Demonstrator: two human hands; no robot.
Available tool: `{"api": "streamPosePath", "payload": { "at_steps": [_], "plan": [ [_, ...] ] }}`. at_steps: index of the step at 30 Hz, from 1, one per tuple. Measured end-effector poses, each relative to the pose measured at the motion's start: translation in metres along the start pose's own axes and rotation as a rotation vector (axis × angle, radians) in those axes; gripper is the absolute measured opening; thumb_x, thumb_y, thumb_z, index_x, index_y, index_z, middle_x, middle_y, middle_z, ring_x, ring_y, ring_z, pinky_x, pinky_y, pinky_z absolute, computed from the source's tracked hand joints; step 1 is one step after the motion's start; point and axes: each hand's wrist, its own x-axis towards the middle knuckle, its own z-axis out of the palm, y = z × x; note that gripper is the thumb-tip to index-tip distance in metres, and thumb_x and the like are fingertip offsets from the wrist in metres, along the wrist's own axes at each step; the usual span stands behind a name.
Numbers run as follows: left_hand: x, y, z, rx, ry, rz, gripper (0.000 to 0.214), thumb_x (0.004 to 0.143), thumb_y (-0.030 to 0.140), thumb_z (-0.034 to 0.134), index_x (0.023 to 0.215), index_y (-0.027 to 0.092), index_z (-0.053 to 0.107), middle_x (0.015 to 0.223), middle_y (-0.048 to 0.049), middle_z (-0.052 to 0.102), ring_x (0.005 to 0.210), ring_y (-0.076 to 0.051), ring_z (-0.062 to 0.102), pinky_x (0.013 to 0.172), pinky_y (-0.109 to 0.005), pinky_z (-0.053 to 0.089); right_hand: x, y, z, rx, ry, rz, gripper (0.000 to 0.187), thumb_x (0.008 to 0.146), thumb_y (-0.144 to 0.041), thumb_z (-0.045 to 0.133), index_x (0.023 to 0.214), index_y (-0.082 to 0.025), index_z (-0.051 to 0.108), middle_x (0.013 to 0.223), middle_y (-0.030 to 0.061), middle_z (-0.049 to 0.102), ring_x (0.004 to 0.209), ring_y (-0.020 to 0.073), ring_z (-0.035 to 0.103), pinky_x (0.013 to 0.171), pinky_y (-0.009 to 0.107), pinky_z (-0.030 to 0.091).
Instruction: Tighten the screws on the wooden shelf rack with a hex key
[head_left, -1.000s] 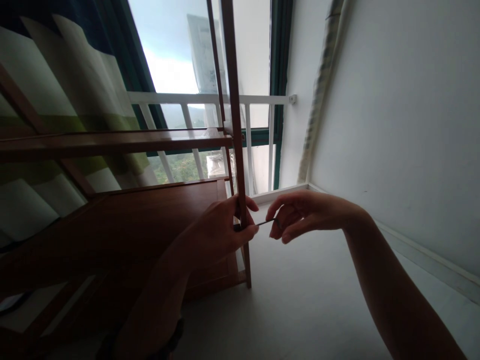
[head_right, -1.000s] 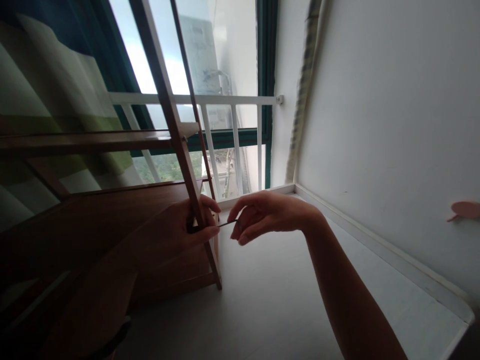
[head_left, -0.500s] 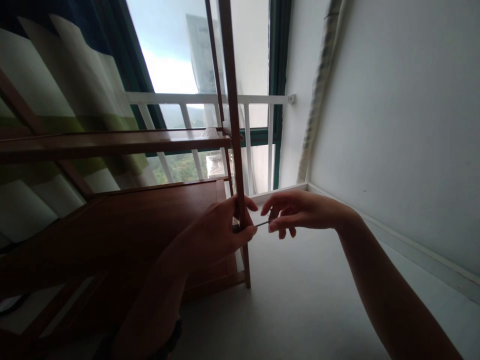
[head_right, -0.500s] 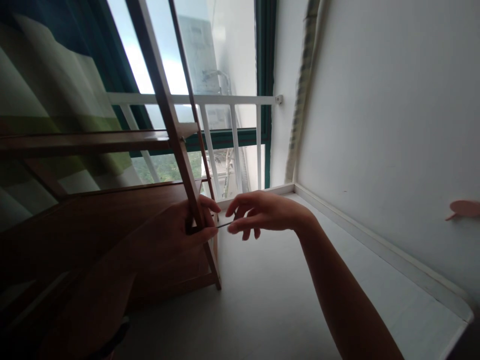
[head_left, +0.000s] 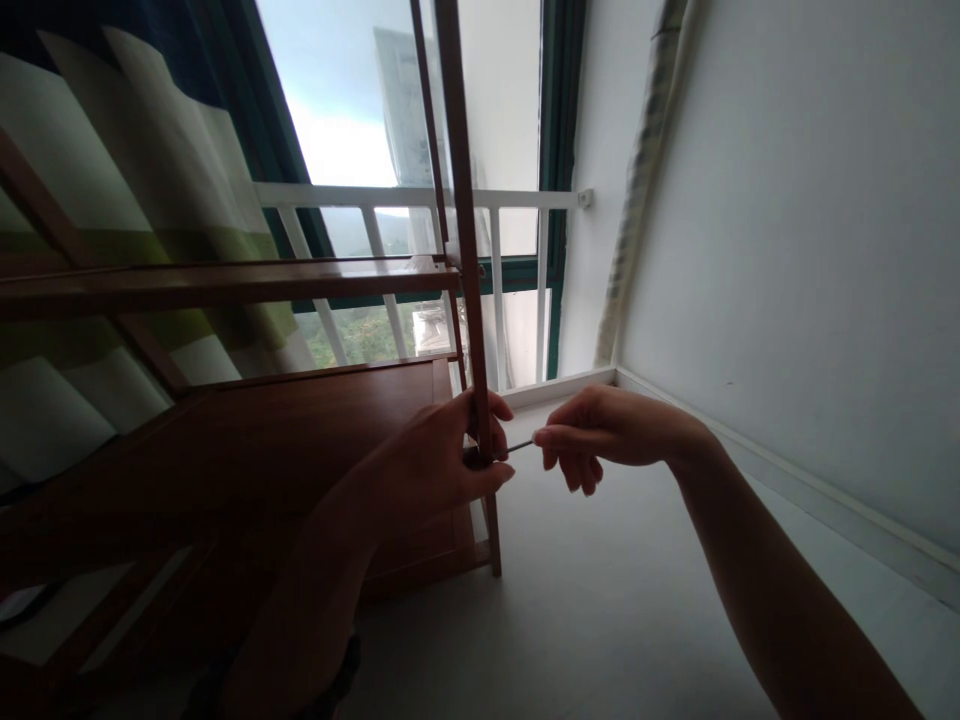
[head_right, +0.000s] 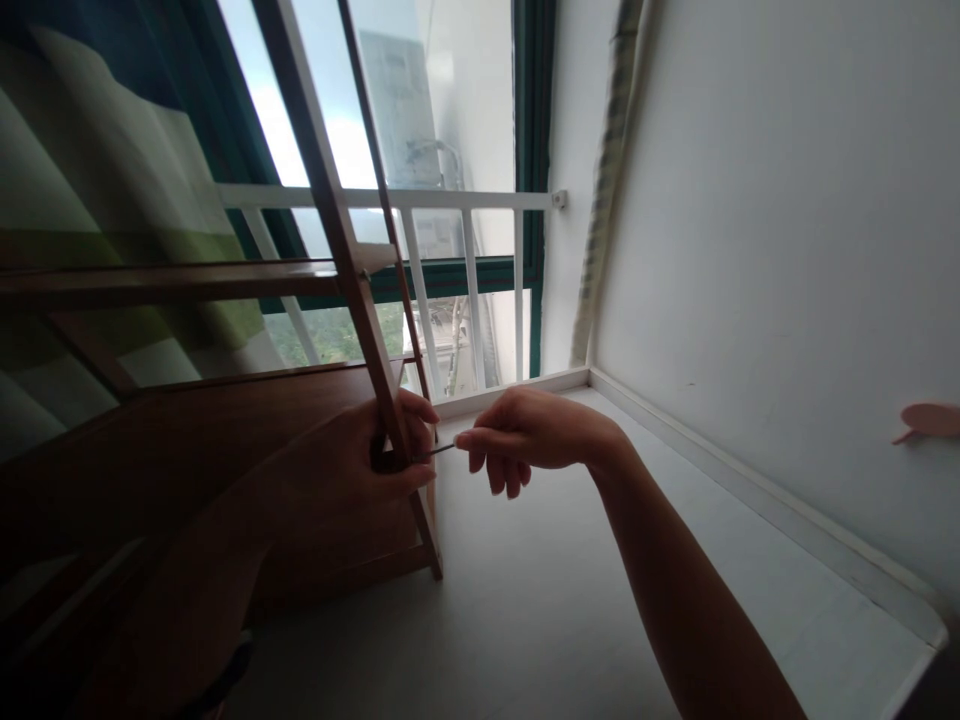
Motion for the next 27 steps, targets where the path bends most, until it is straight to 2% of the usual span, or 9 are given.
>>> {"api": "streamPosePath", "payload": {
  "at_steps": [4, 6, 10, 13, 15, 18, 22, 25, 27],
  "plan": [
    [0.000, 0.002, 0.001, 0.010, -0.002, 0.013, 0.033, 0.074, 0.033, 0.062, 0.103, 0.022, 0.049, 0.082, 0.0021, 0.063, 0.073, -0.015, 0.059, 0.069, -0.030, 0.048, 0.002, -0.002, 0.003, 0.084, -0.082, 0.111, 0.047, 0.089, -0.051, 0.042, 0.074, -0.010, 0.060, 0.056, 0.0010, 0.063, 0.044, 0.0075, 0.059, 0.044, 0.018, 0.048],
    [0.000, 0.004, 0.001, 0.023, 0.013, 0.005, 0.031, 0.076, 0.034, 0.060, 0.103, 0.022, 0.049, 0.079, 0.0028, 0.062, 0.071, -0.014, 0.058, 0.068, -0.029, 0.048, 0.002, -0.002, 0.002, 0.081, -0.079, 0.107, 0.047, 0.089, -0.051, 0.042, 0.074, -0.010, 0.060, 0.056, 0.0007, 0.062, 0.045, 0.0075, 0.059, 0.045, 0.019, 0.048],
    [-0.001, 0.004, 0.001, 0.050, 0.031, -0.035, 0.033, 0.078, 0.037, 0.058, 0.106, 0.023, 0.050, 0.077, 0.0025, 0.061, 0.071, -0.015, 0.058, 0.067, -0.030, 0.047, -0.002, 0.000, -0.003, 0.072, -0.019, -0.014, 0.035, 0.080, -0.042, 0.061, 0.100, -0.013, 0.061, 0.078, 0.0032, 0.068, 0.066, 0.0128, 0.067, 0.059, 0.026, 0.056],
    [-0.001, 0.003, 0.001, 0.055, 0.022, -0.044, 0.034, 0.077, 0.037, 0.058, 0.107, 0.023, 0.050, 0.078, 0.0018, 0.061, 0.073, -0.016, 0.059, 0.067, -0.031, 0.048, -0.007, -0.001, -0.005, 0.052, 0.006, -0.070, 0.044, 0.073, -0.033, 0.070, 0.112, -0.015, 0.059, 0.095, 0.0056, 0.070, 0.084, 0.0170, 0.069, 0.074, 0.032, 0.057],
    [-0.001, 0.003, 0.001, 0.048, 0.020, -0.042, 0.033, 0.077, 0.036, 0.058, 0.107, 0.023, 0.050, 0.079, 0.0013, 0.062, 0.074, -0.016, 0.059, 0.068, -0.031, 0.048, -0.009, -0.003, -0.005, -0.015, 0.057, -0.085, 0.039, 0.074, -0.032, 0.069, 0.108, -0.015, 0.063, 0.094, 0.0060, 0.071, 0.087, 0.0174, 0.069, 0.078, 0.032, 0.057],
    [-0.001, 0.002, 0.000, 0.031, 0.008, -0.032, 0.033, 0.077, 0.035, 0.058, 0.107, 0.022, 0.050, 0.081, 0.0004, 0.062, 0.075, -0.017, 0.059, 0.068, -0.031, 0.048, -0.009, -0.008, -0.003, -0.071, 0.102, -0.075, 0.033, 0.077, -0.033, 0.067, 0.103, -0.014, 0.067, 0.088, 0.0063, 0.072, 0.081, 0.0167, 0.070, 0.074, 0.030, 0.058],
    [-0.004, 0.000, -0.002, 0.042, -0.060, -0.032, 0.038, 0.076, 0.034, 0.060, 0.110, 0.023, 0.047, 0.089, -0.0006, 0.062, 0.079, -0.018, 0.059, 0.071, -0.032, 0.049, -0.006, -0.008, -0.001, -0.005, 0.087, -0.079, 0.032, 0.085, -0.038, 0.056, 0.094, -0.010, 0.068, 0.081, 0.0071, 0.072, 0.071, 0.0135, 0.069, 0.064, 0.026, 0.058],
    [-0.010, -0.004, -0.004, 0.153, -0.037, -0.030, 0.048, 0.071, 0.035, 0.065, 0.113, 0.025, 0.047, 0.105, -0.0040, 0.060, 0.091, -0.022, 0.058, 0.078, -0.036, 0.048, -0.002, -0.004, 0.000, 0.004, 0.057, -0.070, 0.035, 0.089, -0.041, 0.050, 0.085, -0.010, 0.065, 0.076, 0.0061, 0.071, 0.067, 0.0122, 0.068, 0.061, 0.024, 0.057],
    [-0.013, -0.006, -0.005, 0.259, -0.014, 0.024, 0.039, 0.071, 0.031, 0.064, 0.107, 0.025, 0.053, 0.112, -0.0050, 0.058, 0.101, -0.024, 0.054, 0.085, -0.038, 0.046, 0.000, -0.002, 0.001, -0.017, 0.033, -0.050, 0.037, 0.090, -0.043, 0.046, 0.082, -0.011, 0.062, 0.070, 0.0042, 0.068, 0.061, 0.0110, 0.066, 0.056, 0.023, 0.055]
  ]
}}
